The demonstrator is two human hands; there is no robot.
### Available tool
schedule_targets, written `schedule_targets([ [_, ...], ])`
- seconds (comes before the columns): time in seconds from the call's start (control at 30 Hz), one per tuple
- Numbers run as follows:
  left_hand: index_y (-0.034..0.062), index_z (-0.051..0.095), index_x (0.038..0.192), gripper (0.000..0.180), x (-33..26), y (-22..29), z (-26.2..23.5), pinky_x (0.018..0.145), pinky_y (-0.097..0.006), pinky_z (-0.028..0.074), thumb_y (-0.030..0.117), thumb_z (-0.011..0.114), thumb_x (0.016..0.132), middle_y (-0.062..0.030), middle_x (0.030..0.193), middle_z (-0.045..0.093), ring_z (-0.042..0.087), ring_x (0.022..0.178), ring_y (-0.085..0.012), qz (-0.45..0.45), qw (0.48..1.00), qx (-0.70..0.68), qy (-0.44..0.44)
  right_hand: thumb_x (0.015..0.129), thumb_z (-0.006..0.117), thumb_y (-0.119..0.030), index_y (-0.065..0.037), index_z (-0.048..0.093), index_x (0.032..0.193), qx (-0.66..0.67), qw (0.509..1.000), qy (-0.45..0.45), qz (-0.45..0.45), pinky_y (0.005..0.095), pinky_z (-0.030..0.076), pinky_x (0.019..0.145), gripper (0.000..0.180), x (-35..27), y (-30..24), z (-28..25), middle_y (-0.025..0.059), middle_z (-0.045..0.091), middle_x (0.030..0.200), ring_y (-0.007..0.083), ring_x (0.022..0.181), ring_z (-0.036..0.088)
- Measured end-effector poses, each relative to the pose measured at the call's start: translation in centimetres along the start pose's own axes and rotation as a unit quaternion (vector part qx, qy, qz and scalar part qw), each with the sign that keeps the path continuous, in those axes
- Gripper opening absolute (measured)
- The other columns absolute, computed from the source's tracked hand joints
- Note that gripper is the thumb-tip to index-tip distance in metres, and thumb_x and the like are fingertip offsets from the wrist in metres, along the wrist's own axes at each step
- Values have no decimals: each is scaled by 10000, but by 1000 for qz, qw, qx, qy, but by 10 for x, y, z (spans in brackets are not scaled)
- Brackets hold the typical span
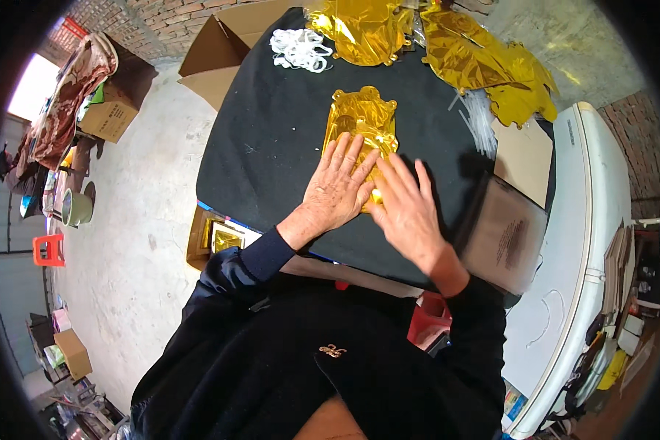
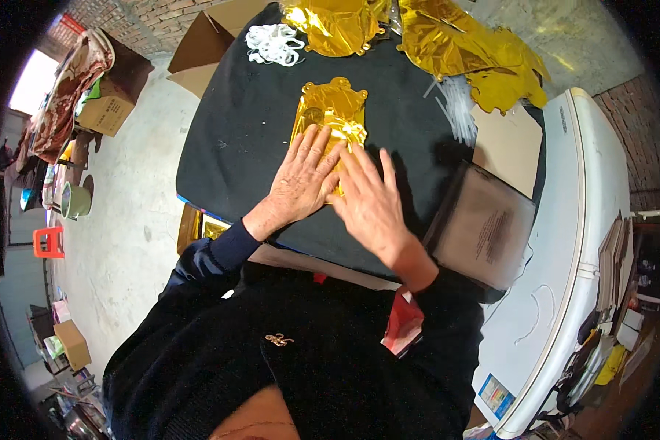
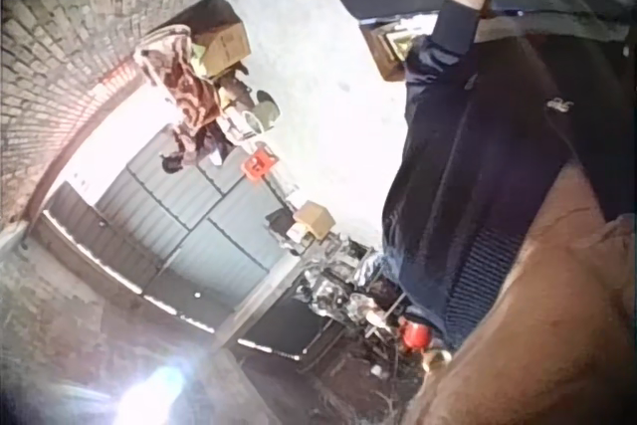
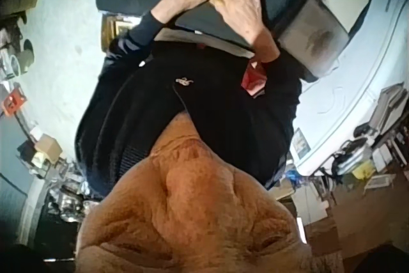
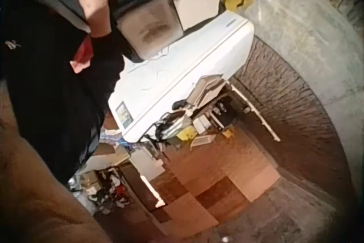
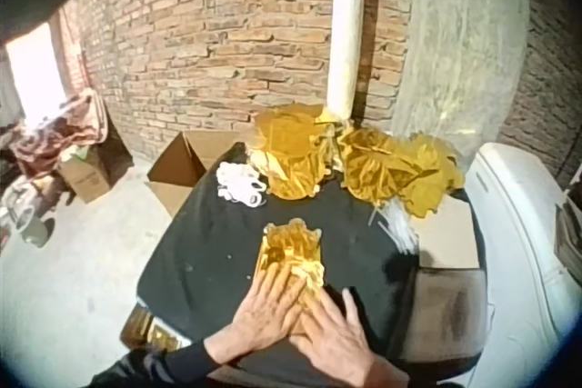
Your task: The person sets down a phone, flattens a foil balloon on the table, folds it into a small rectangle by hand, and places it onto a cardboard card.
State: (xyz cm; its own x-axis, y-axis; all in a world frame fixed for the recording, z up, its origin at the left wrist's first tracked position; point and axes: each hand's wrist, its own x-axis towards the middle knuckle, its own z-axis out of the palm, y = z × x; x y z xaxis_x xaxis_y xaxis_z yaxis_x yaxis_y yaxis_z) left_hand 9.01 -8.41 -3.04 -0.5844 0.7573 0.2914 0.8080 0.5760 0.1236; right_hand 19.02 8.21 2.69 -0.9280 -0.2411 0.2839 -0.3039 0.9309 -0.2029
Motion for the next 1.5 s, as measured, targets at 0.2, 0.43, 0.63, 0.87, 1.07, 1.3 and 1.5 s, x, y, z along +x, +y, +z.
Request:
schedule_targets([
  [0.2,73,493,1494,575,2,2,3,1276,-539,115,441,428,1057,-230,1600,353,218,1548,-408,-9,999,-9,-30,874,695,-125,-73,684,1221,-15,989,44,-143,519,316,1190,351,98,51,35,106,611,1382,316,1414,464],
  [0.43,176,384,1596,625,-1,6,-1,1283,-536,74,486,420,1054,-213,1656,273,146,1570,-412,-42,999,9,-29,893,694,-157,-135,672,1256,55,988,-86,-114,455,407,1031,364,150,69,41,70,612,1256,293,1245,511],
  [0.63,162,380,1596,642,-3,6,-2,1282,-535,80,476,446,1040,-215,1652,280,154,1569,-406,-53,998,-35,-8,887,679,-145,-125,681,1200,72,975,-149,-146,433,407,1021,314,170,68,37,72,602,1197,295,1200,509],
  [0.87,146,401,1582,633,-3,7,-2,1279,-531,94,479,435,1045,-211,1650,289,181,1564,-387,-50,998,-40,-16,846,741,-179,-144,678,979,40,963,-194,-182,424,420,991,151,190,56,28,52,587,1140,269,1203,498],
  [1.07,171,393,1588,620,0,8,-5,1284,-525,97,486,423,1055,-188,1656,289,175,1569,-379,-54,997,-28,-41,832,757,-185,-135,666,898,29,955,-75,-285,415,411,995,122,193,62,38,6,591,1129,250,1197,493],
  [1.3,176,388,1592,619,-3,8,-5,1284,-523,92,497,397,1063,-186,1658,286,164,1575,-367,-55,997,-34,-39,862,716,-145,-106,626,859,81,953,-140,-257,391,405,955,98,198,56,38,-22,633,1029,226,1115,519],
  [1.5,173,383,1594,619,-7,6,-3,1280,-526,104,493,396,1065,-181,1661,282,171,1573,-362,-52,997,-35,-38,867,709,-145,-107,600,829,89,946,-132,-282,382,407,923,122,203,52,46,-10,583,887,234,1006,520],
])
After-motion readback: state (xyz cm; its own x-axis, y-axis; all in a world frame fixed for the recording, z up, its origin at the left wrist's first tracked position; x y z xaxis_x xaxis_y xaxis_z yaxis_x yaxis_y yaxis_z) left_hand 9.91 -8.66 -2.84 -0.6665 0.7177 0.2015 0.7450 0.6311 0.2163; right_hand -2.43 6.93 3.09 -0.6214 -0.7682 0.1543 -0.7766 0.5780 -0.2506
